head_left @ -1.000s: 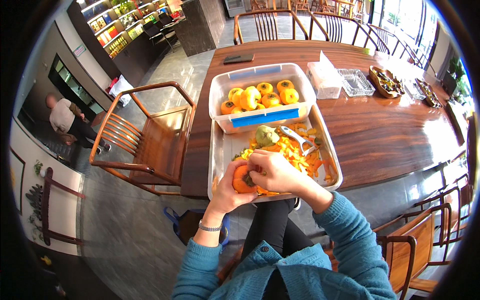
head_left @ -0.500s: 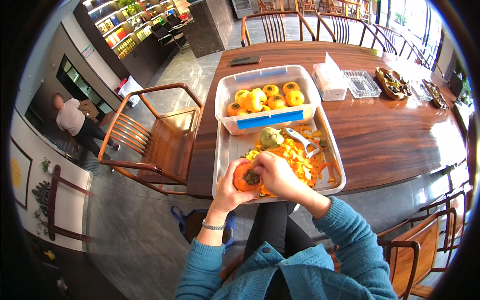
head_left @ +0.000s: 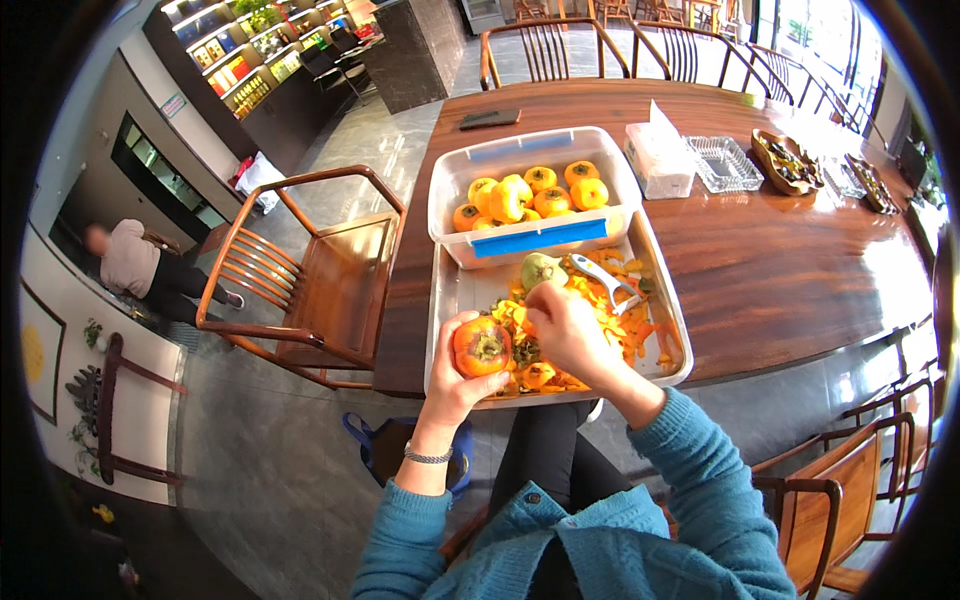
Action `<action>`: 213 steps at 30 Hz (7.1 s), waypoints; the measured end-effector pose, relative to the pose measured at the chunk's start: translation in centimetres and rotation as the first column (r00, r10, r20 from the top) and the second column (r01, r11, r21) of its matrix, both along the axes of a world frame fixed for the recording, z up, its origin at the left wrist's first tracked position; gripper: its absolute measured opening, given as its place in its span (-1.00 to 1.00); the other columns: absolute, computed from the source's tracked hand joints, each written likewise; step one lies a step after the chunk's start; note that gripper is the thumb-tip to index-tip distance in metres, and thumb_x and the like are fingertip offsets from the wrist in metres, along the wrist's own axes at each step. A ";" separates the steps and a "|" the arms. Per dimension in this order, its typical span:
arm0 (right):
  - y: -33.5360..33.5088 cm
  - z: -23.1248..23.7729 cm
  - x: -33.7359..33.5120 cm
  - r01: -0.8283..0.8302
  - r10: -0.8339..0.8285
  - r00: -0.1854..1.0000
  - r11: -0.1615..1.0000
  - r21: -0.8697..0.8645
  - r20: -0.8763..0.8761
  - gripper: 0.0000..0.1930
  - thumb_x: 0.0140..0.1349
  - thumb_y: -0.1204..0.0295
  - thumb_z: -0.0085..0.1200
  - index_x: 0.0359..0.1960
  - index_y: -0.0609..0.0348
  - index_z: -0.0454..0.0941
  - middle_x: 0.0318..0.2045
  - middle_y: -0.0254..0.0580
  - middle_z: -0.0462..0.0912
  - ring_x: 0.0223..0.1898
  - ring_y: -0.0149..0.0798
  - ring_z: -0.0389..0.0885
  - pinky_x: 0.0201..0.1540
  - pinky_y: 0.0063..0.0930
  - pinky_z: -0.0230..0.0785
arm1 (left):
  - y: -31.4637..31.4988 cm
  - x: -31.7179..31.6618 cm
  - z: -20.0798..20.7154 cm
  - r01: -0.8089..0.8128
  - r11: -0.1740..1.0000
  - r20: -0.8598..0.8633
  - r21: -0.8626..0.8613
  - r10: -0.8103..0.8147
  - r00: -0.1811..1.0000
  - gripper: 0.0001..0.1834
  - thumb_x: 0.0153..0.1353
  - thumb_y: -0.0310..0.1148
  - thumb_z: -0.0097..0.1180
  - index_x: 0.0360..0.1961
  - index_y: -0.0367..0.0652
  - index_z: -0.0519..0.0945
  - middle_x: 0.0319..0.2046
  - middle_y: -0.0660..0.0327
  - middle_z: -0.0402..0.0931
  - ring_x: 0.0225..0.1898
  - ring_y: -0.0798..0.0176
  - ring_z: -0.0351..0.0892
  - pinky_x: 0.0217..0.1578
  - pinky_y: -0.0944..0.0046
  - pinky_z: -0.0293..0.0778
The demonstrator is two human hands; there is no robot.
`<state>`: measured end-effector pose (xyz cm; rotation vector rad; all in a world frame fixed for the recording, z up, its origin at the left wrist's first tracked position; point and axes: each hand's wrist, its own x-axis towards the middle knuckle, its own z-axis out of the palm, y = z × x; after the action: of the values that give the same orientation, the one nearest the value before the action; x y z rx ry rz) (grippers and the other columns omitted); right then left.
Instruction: The person peels persimmons one at a time using a peeler, rotating each fruit to remove the skin and collecting the peels in a tray. The person occasionally reaches into a bag to retrieve another persimmon and continues peeling.
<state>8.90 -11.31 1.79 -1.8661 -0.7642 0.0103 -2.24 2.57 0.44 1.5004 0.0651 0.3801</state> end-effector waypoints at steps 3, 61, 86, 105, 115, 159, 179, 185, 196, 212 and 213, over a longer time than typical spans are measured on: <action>-2.2 0.0 2.0 0.192 -0.126 0.916 0.971 -0.141 0.380 -0.68 0.01 0.59 0.01 -0.12 0.20 0.43 -0.31 0.02 0.50 -0.27 0.03 0.50 -0.24 -0.23 0.35 | -0.1 -0.2 0.3 -0.004 0.984 0.001 -0.178 0.005 1.000 -0.23 -0.22 -0.54 0.29 0.08 -0.13 0.20 -0.10 0.18 0.33 -0.08 0.25 0.40 -0.05 0.32 0.38; -0.8 1.8 -0.2 0.235 0.492 0.576 0.665 0.709 -0.653 -0.85 0.26 0.44 -0.09 -0.21 0.23 0.42 -0.43 -0.38 0.45 -0.41 -0.53 0.35 -0.33 -0.65 0.22 | -3.2 3.2 1.2 0.072 0.816 -0.064 -0.574 -0.132 0.989 -0.38 -0.06 -0.41 0.19 0.08 -0.14 0.25 -0.16 0.17 0.40 -0.29 0.34 0.49 -0.35 0.44 0.45; -4.8 3.3 3.7 0.057 0.349 0.781 0.787 0.615 -0.518 -0.76 0.18 0.46 0.01 -0.13 0.25 0.45 -0.30 -0.42 0.50 -0.24 -0.52 0.41 -0.13 -0.61 0.26 | -2.4 2.5 1.1 0.015 0.785 -0.095 -0.619 -0.094 0.991 -0.52 0.14 -0.20 0.05 0.11 0.04 0.31 -0.09 0.21 0.39 -0.15 0.23 0.44 -0.28 0.29 0.44; -15.1 -4.4 26.1 0.733 -0.671 0.680 0.607 -0.309 0.294 -0.78 0.07 0.36 -0.10 -0.35 0.16 0.56 -0.39 0.02 0.60 -0.26 0.03 0.56 -0.18 -0.18 0.38 | -2.1 2.0 -0.8 -0.121 0.931 -0.052 -0.344 0.109 0.993 -0.36 -0.03 -0.14 0.22 0.05 -0.20 0.31 -0.28 0.17 0.42 -0.37 0.27 0.46 -0.53 0.36 0.38; -16.2 -9.0 33.7 0.740 -0.555 0.670 0.443 -0.507 0.493 -0.71 0.11 0.18 -0.03 -0.49 0.16 0.53 -0.45 0.01 0.60 -0.33 0.04 0.57 -0.28 -0.11 0.38 | -2.5 1.9 0.1 -0.149 0.892 -0.072 -0.427 0.131 0.989 -0.32 -0.06 -0.20 0.26 0.04 -0.33 0.30 -0.19 0.14 0.42 -0.16 0.23 0.45 -0.15 0.31 0.40; -0.6 3.1 -1.3 0.008 0.354 0.758 0.834 0.551 -0.547 -0.79 0.24 0.41 0.01 -0.16 0.27 0.41 -0.37 -0.37 0.50 -0.32 -0.54 0.41 -0.23 -0.61 0.33 | -3.4 2.6 0.2 0.111 0.646 0.029 -0.756 -0.135 0.990 -0.59 0.30 -0.13 -0.17 0.06 -0.15 0.33 -0.12 0.17 0.45 -0.17 0.21 0.52 -0.36 0.34 0.56; -0.2 2.4 0.8 0.029 0.430 0.713 0.771 0.636 -0.554 -0.80 0.20 0.40 0.04 -0.21 0.25 0.47 -0.40 -0.44 0.49 -0.39 -0.60 0.32 -0.37 -0.71 0.17 | -3.2 3.4 1.0 -0.025 0.725 -0.169 -0.688 -0.128 0.977 -0.63 0.18 -0.29 -0.11 0.02 -0.10 0.27 -0.16 0.17 0.43 -0.29 0.21 0.55 -0.48 0.37 0.48; 0.3 1.7 2.5 0.105 0.364 0.553 0.861 0.497 -0.749 -0.80 0.21 0.45 -0.02 -0.17 0.28 0.47 -0.42 -0.37 0.48 -0.41 -0.53 0.36 -0.34 -0.68 0.21 | -3.4 2.7 1.4 0.040 0.789 -0.145 -0.614 -0.163 0.976 -0.55 -0.03 -0.33 -0.10 -0.04 -0.18 0.31 -0.28 0.17 0.45 -0.41 0.26 0.52 -0.54 0.41 0.48; -1.3 2.5 2.2 0.199 0.444 0.654 0.680 0.706 -0.612 -0.91 0.22 0.46 -0.02 -0.28 0.18 0.47 -0.42 -0.43 0.48 -0.36 -0.55 0.34 -0.22 -0.63 0.19 | -2.5 3.2 1.5 -0.042 0.744 -0.143 -0.667 -0.072 0.987 -0.52 0.09 -0.25 -0.09 0.08 -0.07 0.31 -0.12 0.14 0.43 -0.22 0.15 0.51 -0.30 0.24 0.49; -1.0 0.5 3.0 0.329 0.420 0.585 0.659 0.677 -0.693 -0.92 0.20 0.51 -0.06 -0.30 0.18 0.46 -0.47 -0.39 0.45 -0.43 -0.49 0.35 -0.30 -0.61 0.22 | -3.0 2.9 0.9 0.184 0.685 -0.009 -0.705 -0.268 0.963 -0.57 0.10 -0.26 0.05 0.00 -0.09 0.30 -0.20 0.15 0.42 -0.29 0.19 0.51 -0.50 0.32 0.46; -1.3 0.7 2.9 0.321 0.397 0.617 0.662 0.678 -0.680 -0.93 0.22 0.51 -0.08 -0.31 0.18 0.45 -0.46 -0.37 0.46 -0.42 -0.48 0.35 -0.28 -0.58 0.23 | -2.8 3.1 1.0 0.111 0.721 -0.059 -0.684 -0.206 0.977 -0.59 0.10 -0.26 0.05 -0.02 -0.08 0.30 -0.19 0.17 0.41 -0.25 0.23 0.50 -0.47 0.33 0.46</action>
<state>11.82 -12.59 2.53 -0.8261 -0.0907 0.4711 0.84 -0.24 1.44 0.7828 0.1610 0.0872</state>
